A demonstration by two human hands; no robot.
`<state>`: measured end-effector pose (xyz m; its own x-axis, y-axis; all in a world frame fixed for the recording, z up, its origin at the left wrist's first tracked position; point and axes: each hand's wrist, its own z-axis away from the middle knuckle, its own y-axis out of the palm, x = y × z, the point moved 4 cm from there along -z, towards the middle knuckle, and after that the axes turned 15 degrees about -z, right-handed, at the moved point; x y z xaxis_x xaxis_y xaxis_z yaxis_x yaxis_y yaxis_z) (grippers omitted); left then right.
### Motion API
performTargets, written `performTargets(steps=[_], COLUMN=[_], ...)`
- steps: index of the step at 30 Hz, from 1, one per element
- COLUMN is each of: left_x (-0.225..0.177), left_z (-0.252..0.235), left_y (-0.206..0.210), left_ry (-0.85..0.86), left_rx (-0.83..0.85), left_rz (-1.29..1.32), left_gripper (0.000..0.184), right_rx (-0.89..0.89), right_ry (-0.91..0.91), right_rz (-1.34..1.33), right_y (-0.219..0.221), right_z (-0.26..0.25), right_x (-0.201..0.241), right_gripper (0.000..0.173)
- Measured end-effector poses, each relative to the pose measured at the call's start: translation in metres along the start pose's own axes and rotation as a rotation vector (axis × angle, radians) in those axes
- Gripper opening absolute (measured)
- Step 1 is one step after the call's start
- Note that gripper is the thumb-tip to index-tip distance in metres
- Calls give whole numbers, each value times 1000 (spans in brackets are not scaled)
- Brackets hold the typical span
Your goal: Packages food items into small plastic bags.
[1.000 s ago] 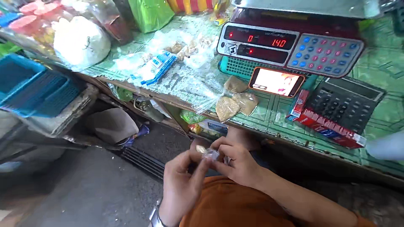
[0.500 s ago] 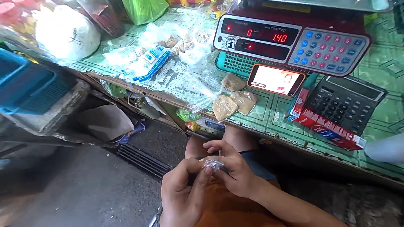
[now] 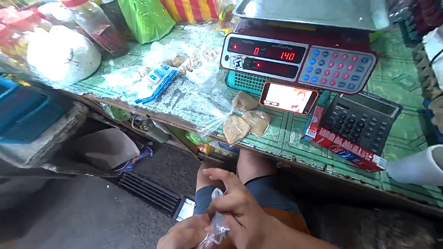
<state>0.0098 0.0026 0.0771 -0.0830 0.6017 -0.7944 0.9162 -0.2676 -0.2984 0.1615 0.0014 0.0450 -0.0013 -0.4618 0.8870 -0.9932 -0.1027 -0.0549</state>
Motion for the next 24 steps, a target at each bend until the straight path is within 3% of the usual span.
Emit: performTargets(steps=[7,11,14,20,24], left_x=[7,4,0,1,-4], left_z=[16,10,1,-13,-17], left_y=[0,-2,-10,-12,-6], left_ry=[24,-88,-159,-127,-69], left_rx=[-56,-37,-33,81,53], left_rz=[102,78,31,49,114], left_gripper=[7,9,9,8,9], right_rx=[149,290,407,172,146], right_ry=[112,228,188,-10,-163], right_rz=[46,-76,-203,-386,-334], right_y=[2,-1,0,3,-2], right_z=[5,-6,-10,-2,2], right_x=[-5,-4,-9,-21,-26], right_gripper=[40,30,27,26,33])
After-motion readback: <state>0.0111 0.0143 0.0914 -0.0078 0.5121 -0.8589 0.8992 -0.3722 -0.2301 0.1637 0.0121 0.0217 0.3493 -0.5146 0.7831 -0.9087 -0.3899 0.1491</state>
